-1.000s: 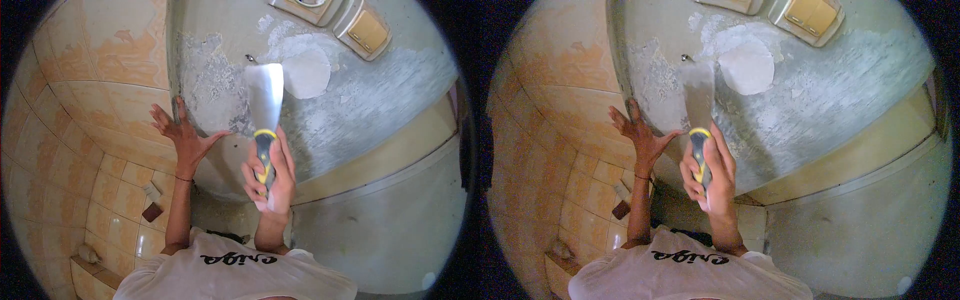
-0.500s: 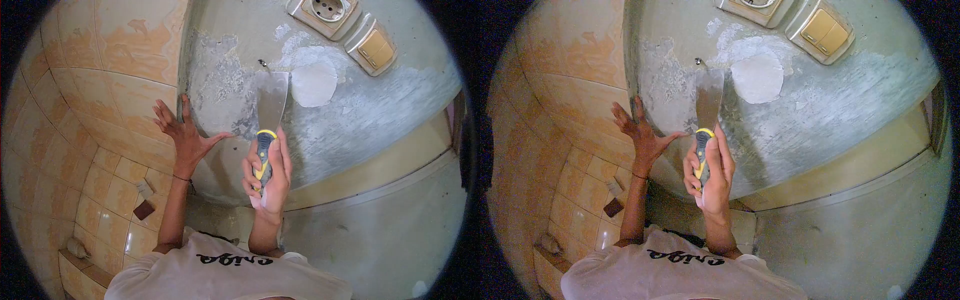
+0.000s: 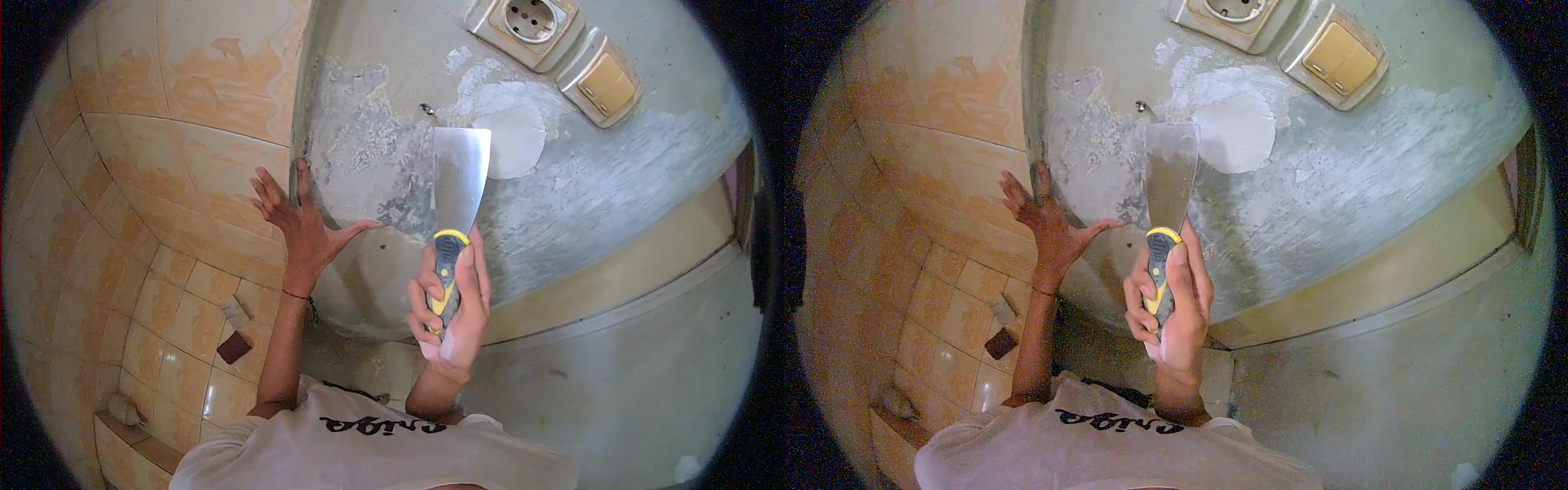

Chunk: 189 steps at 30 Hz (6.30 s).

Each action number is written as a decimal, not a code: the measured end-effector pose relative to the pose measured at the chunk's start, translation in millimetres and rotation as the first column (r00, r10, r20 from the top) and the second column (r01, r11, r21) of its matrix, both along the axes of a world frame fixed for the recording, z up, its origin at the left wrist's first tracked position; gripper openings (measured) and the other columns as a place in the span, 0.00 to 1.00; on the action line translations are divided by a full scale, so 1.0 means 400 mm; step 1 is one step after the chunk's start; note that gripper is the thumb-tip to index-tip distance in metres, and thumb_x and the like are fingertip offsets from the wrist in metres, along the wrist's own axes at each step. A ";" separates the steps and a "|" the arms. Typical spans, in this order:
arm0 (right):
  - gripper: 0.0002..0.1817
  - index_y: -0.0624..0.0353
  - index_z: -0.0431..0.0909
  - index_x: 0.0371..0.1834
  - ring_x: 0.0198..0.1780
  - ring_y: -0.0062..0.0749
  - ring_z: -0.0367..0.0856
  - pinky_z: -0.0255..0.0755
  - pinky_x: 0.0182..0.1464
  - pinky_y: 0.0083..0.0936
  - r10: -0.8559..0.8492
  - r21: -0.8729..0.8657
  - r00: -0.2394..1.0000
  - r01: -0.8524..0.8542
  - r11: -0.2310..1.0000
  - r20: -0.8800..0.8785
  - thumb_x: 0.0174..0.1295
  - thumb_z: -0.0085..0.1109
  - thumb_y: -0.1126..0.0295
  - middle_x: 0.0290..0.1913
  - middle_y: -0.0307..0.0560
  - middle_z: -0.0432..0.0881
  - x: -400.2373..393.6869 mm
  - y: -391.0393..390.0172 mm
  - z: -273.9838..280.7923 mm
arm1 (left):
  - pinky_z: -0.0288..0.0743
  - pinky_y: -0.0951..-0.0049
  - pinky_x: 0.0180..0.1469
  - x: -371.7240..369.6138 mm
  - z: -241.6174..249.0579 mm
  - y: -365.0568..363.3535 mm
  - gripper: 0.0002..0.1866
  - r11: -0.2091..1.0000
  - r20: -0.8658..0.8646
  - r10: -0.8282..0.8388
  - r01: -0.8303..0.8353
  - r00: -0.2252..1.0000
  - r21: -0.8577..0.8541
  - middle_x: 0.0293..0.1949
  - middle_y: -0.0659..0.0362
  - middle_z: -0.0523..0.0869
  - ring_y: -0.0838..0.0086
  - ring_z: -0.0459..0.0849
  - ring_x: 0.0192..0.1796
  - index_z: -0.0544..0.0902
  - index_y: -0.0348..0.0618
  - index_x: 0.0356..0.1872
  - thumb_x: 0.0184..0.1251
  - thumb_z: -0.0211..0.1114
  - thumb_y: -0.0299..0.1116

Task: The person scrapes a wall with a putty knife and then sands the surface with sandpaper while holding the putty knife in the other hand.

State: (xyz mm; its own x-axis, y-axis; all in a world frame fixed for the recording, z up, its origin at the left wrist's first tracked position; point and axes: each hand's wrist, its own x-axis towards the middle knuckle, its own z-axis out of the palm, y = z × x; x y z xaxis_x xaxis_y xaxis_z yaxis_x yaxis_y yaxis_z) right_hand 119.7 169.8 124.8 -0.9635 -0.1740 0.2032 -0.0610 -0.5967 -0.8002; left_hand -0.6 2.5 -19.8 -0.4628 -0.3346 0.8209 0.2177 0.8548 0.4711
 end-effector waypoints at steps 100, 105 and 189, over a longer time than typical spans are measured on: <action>0.29 0.50 0.54 0.83 0.16 0.15 0.60 0.49 0.12 0.12 -0.156 0.116 0.988 0.156 0.981 -0.008 0.83 0.41 0.57 0.29 0.40 0.67 -0.022 -0.011 0.001 | 0.26 0.24 0.74 -0.005 -0.003 0.003 0.79 1.000 0.033 0.005 -0.005 0.999 -0.004 0.80 0.31 0.26 0.33 0.26 0.81 0.47 0.49 0.84 0.31 0.74 0.82; 0.29 0.51 0.54 0.83 0.16 0.16 0.61 0.49 0.11 0.13 -0.151 0.018 0.988 0.151 0.988 -0.004 0.83 0.42 0.56 0.29 0.40 0.66 0.009 0.025 0.016 | 0.26 0.23 0.74 -0.010 -0.001 0.001 0.79 1.000 0.028 0.016 -0.016 0.999 -0.023 0.80 0.32 0.26 0.33 0.26 0.81 0.47 0.50 0.84 0.32 0.73 0.82; 0.30 0.49 0.54 0.83 0.14 0.15 0.58 0.51 0.11 0.13 -0.098 0.058 0.995 0.098 0.994 0.005 0.83 0.41 0.56 0.29 0.39 0.65 -0.012 0.019 0.023 | 0.19 0.27 0.75 -0.009 -0.001 0.004 0.79 0.999 0.009 -0.004 0.005 1.000 -0.036 0.79 0.28 0.24 0.35 0.21 0.82 0.45 0.48 0.84 0.33 0.75 0.81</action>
